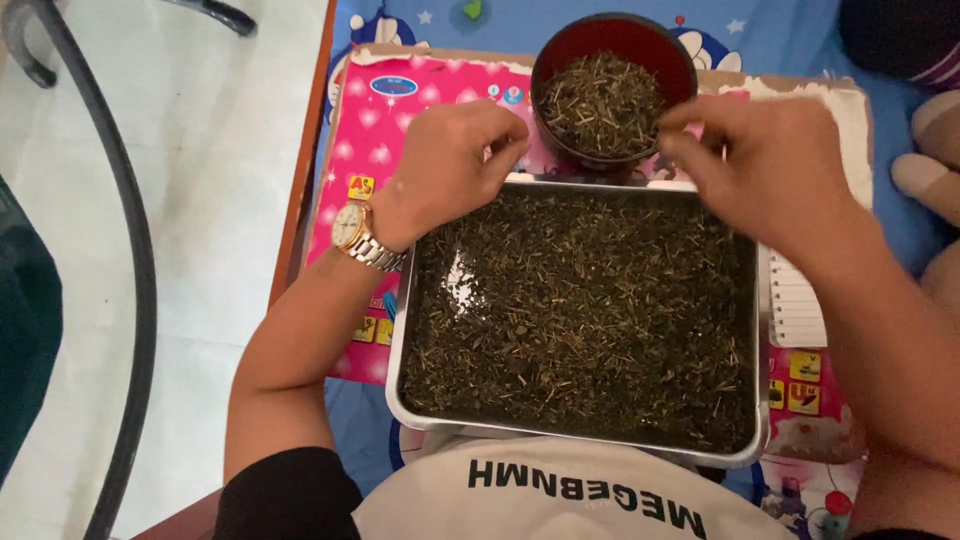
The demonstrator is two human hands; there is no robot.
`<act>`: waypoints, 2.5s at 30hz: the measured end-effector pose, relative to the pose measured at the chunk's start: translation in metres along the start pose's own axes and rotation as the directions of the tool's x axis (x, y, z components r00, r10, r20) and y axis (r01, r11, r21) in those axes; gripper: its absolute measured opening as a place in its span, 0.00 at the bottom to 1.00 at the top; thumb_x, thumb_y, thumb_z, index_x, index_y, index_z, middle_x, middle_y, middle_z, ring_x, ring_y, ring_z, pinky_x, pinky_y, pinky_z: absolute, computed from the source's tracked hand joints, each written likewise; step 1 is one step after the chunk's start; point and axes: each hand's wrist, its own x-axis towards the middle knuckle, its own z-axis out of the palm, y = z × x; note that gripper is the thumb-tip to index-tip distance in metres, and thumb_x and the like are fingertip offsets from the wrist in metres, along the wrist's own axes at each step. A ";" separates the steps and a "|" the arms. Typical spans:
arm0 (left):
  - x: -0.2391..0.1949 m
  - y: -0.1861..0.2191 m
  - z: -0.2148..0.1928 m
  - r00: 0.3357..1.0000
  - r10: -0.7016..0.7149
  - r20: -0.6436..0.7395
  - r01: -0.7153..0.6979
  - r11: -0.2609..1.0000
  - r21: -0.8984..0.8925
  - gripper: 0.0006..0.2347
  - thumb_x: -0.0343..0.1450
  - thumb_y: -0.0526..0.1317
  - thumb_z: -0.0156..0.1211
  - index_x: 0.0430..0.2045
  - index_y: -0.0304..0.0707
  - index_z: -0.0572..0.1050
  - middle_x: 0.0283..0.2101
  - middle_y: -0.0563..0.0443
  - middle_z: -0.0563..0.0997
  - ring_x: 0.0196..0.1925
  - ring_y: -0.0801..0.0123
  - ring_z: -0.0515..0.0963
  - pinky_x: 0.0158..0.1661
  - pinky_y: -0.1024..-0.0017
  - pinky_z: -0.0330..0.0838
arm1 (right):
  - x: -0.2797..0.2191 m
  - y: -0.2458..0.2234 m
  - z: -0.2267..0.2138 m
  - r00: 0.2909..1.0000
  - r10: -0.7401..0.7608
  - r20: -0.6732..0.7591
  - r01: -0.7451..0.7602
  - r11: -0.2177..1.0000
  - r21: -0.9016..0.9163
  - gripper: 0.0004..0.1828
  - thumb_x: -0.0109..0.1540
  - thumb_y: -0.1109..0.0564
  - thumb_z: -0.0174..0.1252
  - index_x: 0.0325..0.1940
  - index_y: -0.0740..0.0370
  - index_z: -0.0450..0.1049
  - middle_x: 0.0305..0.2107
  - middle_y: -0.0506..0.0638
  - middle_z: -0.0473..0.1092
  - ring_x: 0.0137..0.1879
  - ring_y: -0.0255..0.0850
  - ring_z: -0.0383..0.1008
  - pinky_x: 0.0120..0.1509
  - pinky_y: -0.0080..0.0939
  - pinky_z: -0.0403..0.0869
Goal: Sorting through dried tea leaves on a tray to remove stems or debris and placing them into a bowl.
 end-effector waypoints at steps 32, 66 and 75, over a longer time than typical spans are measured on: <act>-0.015 0.062 0.049 0.690 0.080 0.719 -0.155 0.987 0.038 0.06 0.63 0.28 0.58 0.28 0.38 0.74 0.28 0.49 0.74 0.17 0.53 0.75 0.12 0.54 0.67 | -0.050 0.001 0.039 0.734 0.365 0.572 -0.016 0.852 -0.523 0.12 0.65 0.34 0.55 0.46 0.30 0.81 0.24 0.39 0.80 0.36 0.45 0.83 0.29 0.45 0.74; -0.016 0.035 0.004 0.871 -0.030 0.491 -0.047 0.988 0.144 0.05 0.72 0.36 0.59 0.25 0.42 0.75 0.27 0.53 0.78 0.28 0.50 0.80 0.16 0.52 0.68 | -0.036 -0.003 0.074 0.970 -0.211 0.121 0.237 0.936 -0.260 0.08 0.74 0.49 0.65 0.57 0.39 0.85 0.35 0.36 0.76 0.34 0.41 0.79 0.24 0.45 0.68; -0.036 0.032 0.019 0.855 -0.147 0.497 0.071 0.983 0.169 0.05 0.67 0.43 0.63 0.32 0.50 0.80 0.32 0.53 0.82 0.33 0.50 0.84 0.29 0.55 0.78 | -0.033 -0.001 0.101 0.964 -0.194 0.185 0.254 0.879 -0.404 0.05 0.62 0.53 0.56 0.33 0.44 0.76 0.25 0.41 0.74 0.30 0.43 0.80 0.27 0.47 0.74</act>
